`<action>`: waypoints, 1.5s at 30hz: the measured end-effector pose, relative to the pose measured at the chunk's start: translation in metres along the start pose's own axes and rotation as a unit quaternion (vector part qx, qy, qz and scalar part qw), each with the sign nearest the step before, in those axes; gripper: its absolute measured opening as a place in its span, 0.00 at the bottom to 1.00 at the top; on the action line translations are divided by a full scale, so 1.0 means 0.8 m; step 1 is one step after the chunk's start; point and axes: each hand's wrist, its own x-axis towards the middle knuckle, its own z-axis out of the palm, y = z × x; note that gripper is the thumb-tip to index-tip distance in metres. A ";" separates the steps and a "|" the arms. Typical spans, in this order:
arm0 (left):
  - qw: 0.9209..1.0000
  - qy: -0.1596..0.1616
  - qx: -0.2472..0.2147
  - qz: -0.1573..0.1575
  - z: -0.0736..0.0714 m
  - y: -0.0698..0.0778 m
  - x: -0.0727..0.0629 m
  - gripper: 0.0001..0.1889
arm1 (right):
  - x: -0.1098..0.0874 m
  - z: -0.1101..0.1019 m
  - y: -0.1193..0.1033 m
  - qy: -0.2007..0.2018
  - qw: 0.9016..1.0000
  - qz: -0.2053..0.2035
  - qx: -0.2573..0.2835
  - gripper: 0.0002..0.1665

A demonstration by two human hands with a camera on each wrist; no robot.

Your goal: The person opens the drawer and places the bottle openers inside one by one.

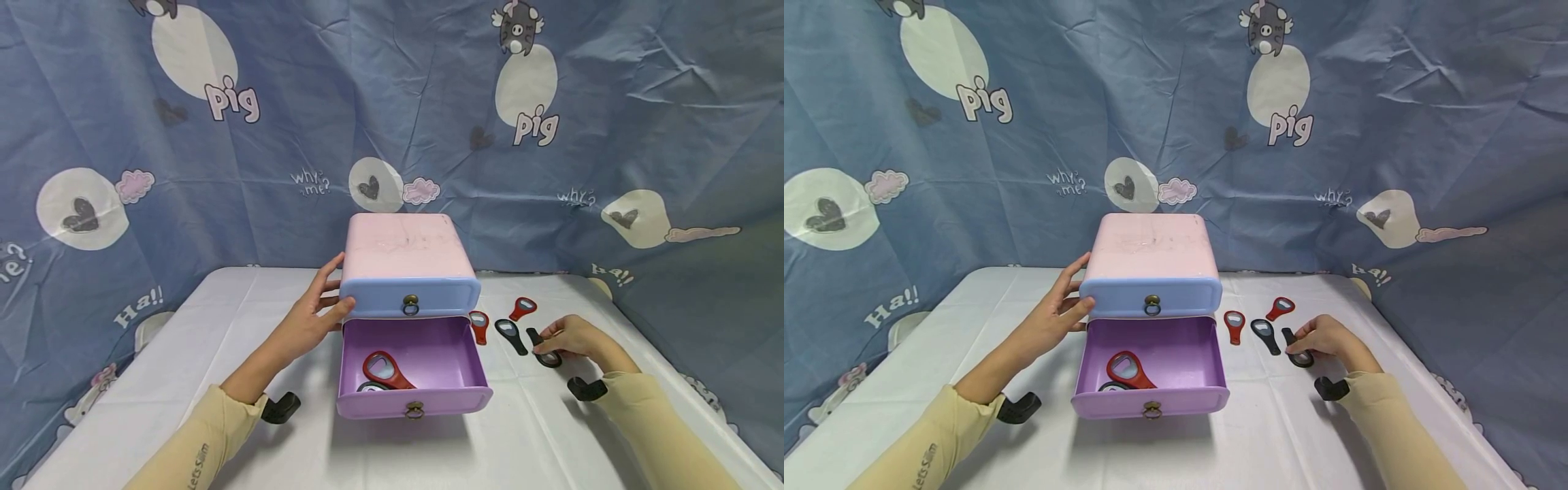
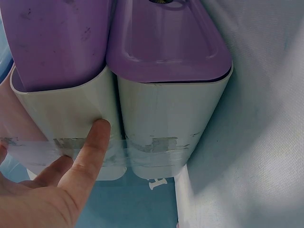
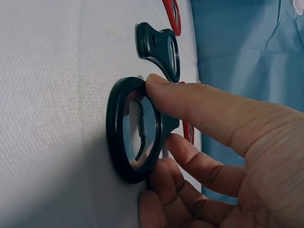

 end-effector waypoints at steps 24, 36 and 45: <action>1.000 0.000 -0.004 -0.001 0.003 0.004 -0.001 0.41 | -0.005 -0.001 -0.001 -0.013 1.000 0.004 0.001 0.28; 1.000 0.004 0.001 0.000 0.001 0.002 -0.001 0.42 | -0.015 -0.027 0.019 -0.077 0.992 -0.025 0.093 0.26; 1.000 0.003 -0.001 -0.004 0.002 0.003 -0.002 0.42 | -0.032 -0.046 0.010 -0.076 0.993 -0.037 0.088 0.30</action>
